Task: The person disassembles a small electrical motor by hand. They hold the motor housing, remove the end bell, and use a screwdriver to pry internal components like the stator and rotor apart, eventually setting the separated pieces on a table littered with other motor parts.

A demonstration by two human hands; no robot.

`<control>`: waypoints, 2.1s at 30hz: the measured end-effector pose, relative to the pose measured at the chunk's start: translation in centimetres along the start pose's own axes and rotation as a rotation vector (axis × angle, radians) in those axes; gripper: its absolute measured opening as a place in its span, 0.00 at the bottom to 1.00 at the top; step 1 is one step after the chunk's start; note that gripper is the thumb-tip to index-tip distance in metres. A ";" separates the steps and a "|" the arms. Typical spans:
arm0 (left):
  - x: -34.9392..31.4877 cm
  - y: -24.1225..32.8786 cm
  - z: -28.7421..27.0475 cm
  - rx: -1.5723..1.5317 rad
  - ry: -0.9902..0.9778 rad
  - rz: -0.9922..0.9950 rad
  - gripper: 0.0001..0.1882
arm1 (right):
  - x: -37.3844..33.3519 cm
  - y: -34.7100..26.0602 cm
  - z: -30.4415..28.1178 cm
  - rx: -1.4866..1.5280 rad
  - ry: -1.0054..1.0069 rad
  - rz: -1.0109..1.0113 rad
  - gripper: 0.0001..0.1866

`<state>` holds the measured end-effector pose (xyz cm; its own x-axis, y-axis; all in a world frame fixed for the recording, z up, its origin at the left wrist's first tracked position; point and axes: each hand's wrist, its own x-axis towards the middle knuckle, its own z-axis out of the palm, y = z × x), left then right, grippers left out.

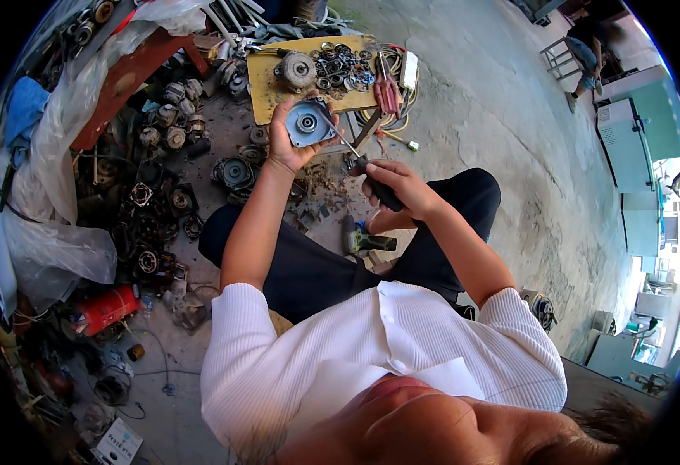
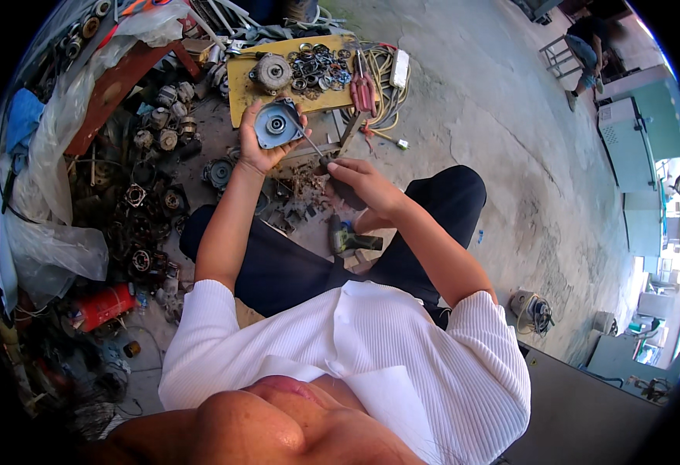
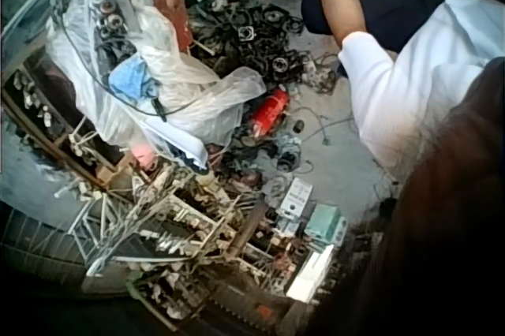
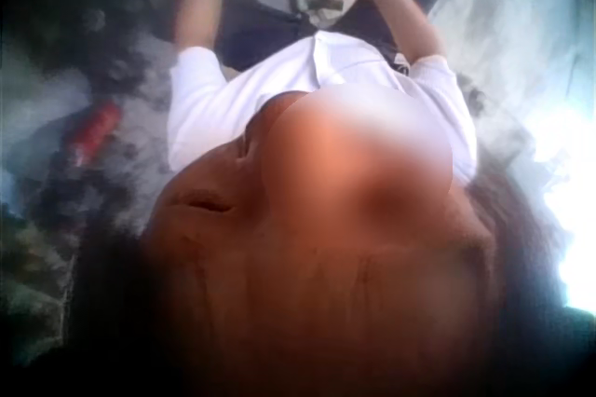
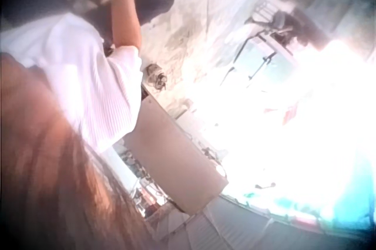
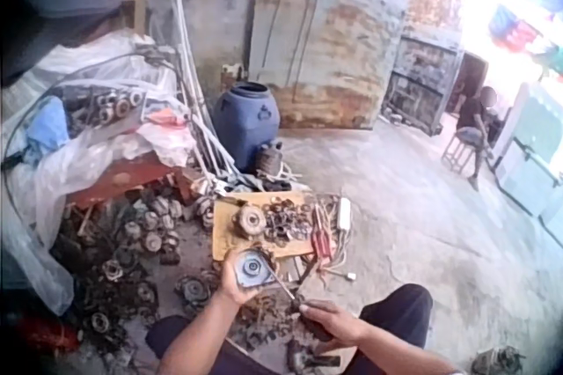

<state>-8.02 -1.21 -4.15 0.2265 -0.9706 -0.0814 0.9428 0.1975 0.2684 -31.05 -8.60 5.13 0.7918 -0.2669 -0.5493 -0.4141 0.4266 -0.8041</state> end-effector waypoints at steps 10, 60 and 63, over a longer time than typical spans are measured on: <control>-1.0 0.9 1.6 0.047 -0.054 0.100 0.25 | -0.4 0.3 0.5 0.073 -0.115 0.013 0.20; 0.5 0.2 0.5 0.358 0.126 0.318 0.21 | 4.0 4.7 3.3 -0.288 0.133 -0.098 0.23; 1.0 -0.2 0.2 0.386 0.185 0.320 0.21 | 4.4 5.2 2.4 -0.486 0.224 -0.196 0.23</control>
<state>-7.99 -2.28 -4.11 0.5600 -0.8228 -0.0966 0.6693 0.3806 0.6381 -28.63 -5.44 -0.95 0.7821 -0.5000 -0.3719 -0.4700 -0.0815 -0.8789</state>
